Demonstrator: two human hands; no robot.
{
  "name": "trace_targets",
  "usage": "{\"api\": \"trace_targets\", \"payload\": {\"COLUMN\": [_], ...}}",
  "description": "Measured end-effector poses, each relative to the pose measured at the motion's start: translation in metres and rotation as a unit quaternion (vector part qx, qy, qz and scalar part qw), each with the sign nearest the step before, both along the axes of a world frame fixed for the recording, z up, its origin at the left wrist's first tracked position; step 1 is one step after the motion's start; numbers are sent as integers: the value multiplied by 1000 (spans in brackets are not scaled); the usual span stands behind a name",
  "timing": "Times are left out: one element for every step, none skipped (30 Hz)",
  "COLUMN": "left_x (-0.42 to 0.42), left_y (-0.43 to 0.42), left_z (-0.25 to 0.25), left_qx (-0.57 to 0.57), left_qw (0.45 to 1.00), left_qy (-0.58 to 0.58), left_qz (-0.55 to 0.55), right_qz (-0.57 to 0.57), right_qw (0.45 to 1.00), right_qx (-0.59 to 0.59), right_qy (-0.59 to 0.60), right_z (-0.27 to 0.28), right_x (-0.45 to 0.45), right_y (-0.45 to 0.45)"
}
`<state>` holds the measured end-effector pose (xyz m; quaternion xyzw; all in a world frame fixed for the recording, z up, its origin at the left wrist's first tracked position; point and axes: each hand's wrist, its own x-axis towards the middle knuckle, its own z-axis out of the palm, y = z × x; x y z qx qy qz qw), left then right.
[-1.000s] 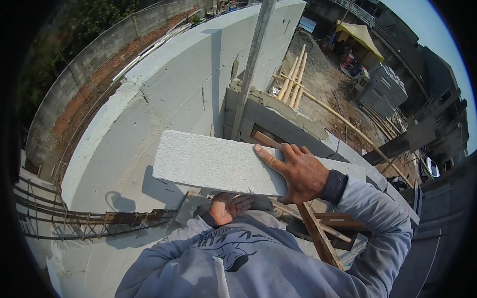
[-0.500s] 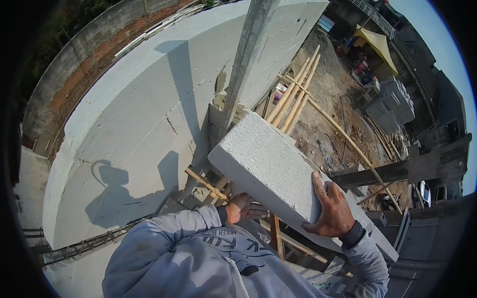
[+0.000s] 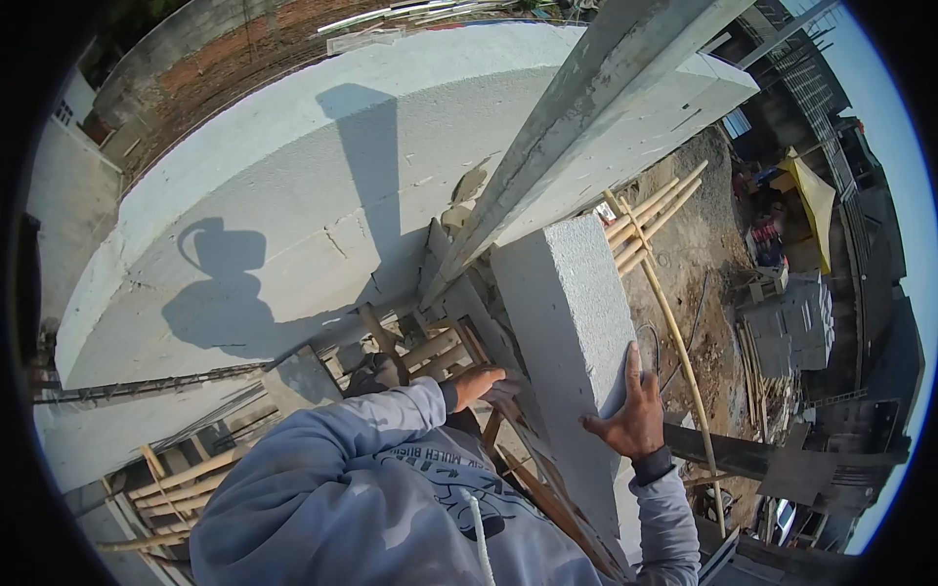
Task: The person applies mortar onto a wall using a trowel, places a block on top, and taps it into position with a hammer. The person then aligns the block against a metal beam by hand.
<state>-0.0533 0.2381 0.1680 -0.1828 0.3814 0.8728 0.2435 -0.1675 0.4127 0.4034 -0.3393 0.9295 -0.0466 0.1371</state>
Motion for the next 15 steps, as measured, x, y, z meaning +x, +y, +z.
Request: {"api": "trace_targets", "payload": {"left_x": [7, 15, 25, 36, 47, 60, 66, 54, 40, 28, 14, 3, -8, -17, -24], "left_y": [-9, -22, -33, -45, -69, -80, -85, -99, -105, -120, -125, -135, -147, -153, -158], "left_z": [0, -11, -43, -75, -58, -60, -123, -140, -110, -88, -114, -122, -113, -105, -90], "left_qx": [-178, -357, -236, -114, -70, -37, -27, -144, -195, -276, -417, -522, -622, -685, -741], "left_qw": [980, 923, 966, 986, 983, 963, 938, 933, 887, 871, 834, 791, 728, 679, 626], "left_qy": [71, 142, 96, 47, -56, -53, 60, -70, -103, -90, -36, 9, 47, 75, 104], "left_qz": [45, -12, 48, 115, 157, 260, 340, 321, 406, 397, 359, 319, 284, 253, 219], "right_qz": [0, 11, 20, 27, 28, 29, 34, 44, 55, 67, 58, 64, 67, 67, 68], "right_qw": [1000, 1000, 1000, 1000, 1000, 999, 999, 998, 997, 995, 995, 994, 994, 993, 991], "right_qx": [4, 4, 3, 4, 11, 20, 31, 44, 55, 64, 71, 75, 82, 92, 103], "right_qy": [-1, -1, 0, 1, -8, -14, -17, -15, -16, -19, -37, -38, -40, -43, -41], "right_z": [-7, -13, -19, -23, -24, -24, -21, -21, -24, -26, -27, -30, -33, -34, -33], "right_x": [-9, -18, -27, -33, -35, -38, -43, -50, -55, -59, -61, -65, -67, -68, -67], "right_y": [-7, -13, -19, -25, -32, -42, -51, -59, -66, -73, -81, -90, -95, -98, -103]}}
